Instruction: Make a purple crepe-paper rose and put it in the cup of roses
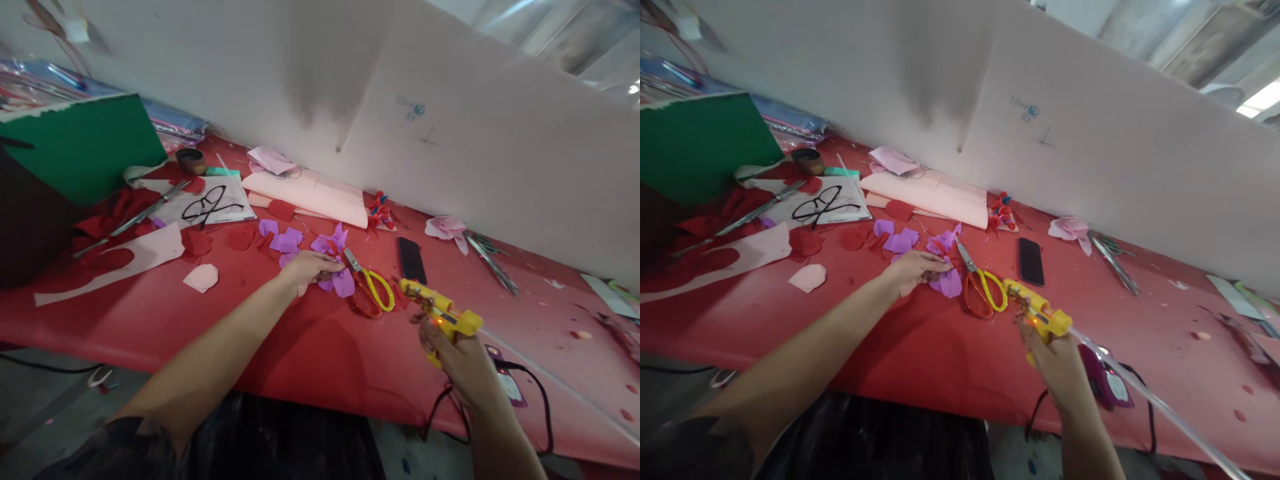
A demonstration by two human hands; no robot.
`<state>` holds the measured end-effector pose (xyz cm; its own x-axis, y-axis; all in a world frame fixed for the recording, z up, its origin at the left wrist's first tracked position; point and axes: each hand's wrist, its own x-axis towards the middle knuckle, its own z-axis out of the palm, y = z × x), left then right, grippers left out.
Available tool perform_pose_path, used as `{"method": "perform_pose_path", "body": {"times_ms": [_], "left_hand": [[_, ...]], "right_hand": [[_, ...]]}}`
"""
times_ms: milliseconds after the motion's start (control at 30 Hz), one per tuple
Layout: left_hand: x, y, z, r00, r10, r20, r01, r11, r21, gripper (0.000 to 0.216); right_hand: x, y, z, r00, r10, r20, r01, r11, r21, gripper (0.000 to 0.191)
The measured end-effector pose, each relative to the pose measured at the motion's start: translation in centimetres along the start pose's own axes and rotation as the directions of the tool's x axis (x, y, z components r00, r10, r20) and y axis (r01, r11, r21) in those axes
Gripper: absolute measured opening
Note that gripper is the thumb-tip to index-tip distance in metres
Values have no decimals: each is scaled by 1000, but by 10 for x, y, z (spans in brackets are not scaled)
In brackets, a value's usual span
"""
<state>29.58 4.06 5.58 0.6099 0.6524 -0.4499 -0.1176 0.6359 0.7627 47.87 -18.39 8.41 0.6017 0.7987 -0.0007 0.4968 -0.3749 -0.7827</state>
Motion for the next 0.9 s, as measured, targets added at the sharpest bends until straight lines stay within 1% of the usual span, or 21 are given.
{"method": "perform_pose_path", "body": {"times_ms": [67, 133, 233, 367, 467, 600, 700, 900], "left_hand": [[-1, -1, 1, 1000, -16, 8, 16, 999, 38, 20], [0, -2, 2, 999, -29, 12, 28, 997, 68, 20], [1, -4, 2, 999, -28, 15, 26, 993, 115, 19], [2, -6, 2, 1000, -1, 15, -2, 986, 167, 18], [2, -5, 1, 1000, -5, 21, 1, 981, 192, 18], [1, -4, 1, 1000, -16, 23, 10, 975, 222, 18], [-1, -3, 2, 1000, -20, 15, 16, 977, 211, 16], [-1, -3, 3, 999, -21, 25, 16, 979, 202, 13]], "right_hand": [[-11, -15, 15, 992, 19, 128, -26, 998, 53, 34], [-18, -26, 26, 982, -5, 187, -7, 998, 66, 34], [-21, -33, 38, 985, -39, 167, 24, 996, 90, 36], [-18, -32, 46, 987, 19, 158, -27, 998, 52, 40], [-14, -30, 48, 987, 22, 161, -23, 1000, 5, 39], [-10, -28, 50, 984, -37, 175, 45, 998, -45, 35], [-8, -28, 52, 978, -89, 188, 101, 993, -58, 33], [-5, -28, 56, 970, -125, 208, 147, 985, -92, 36]]}}
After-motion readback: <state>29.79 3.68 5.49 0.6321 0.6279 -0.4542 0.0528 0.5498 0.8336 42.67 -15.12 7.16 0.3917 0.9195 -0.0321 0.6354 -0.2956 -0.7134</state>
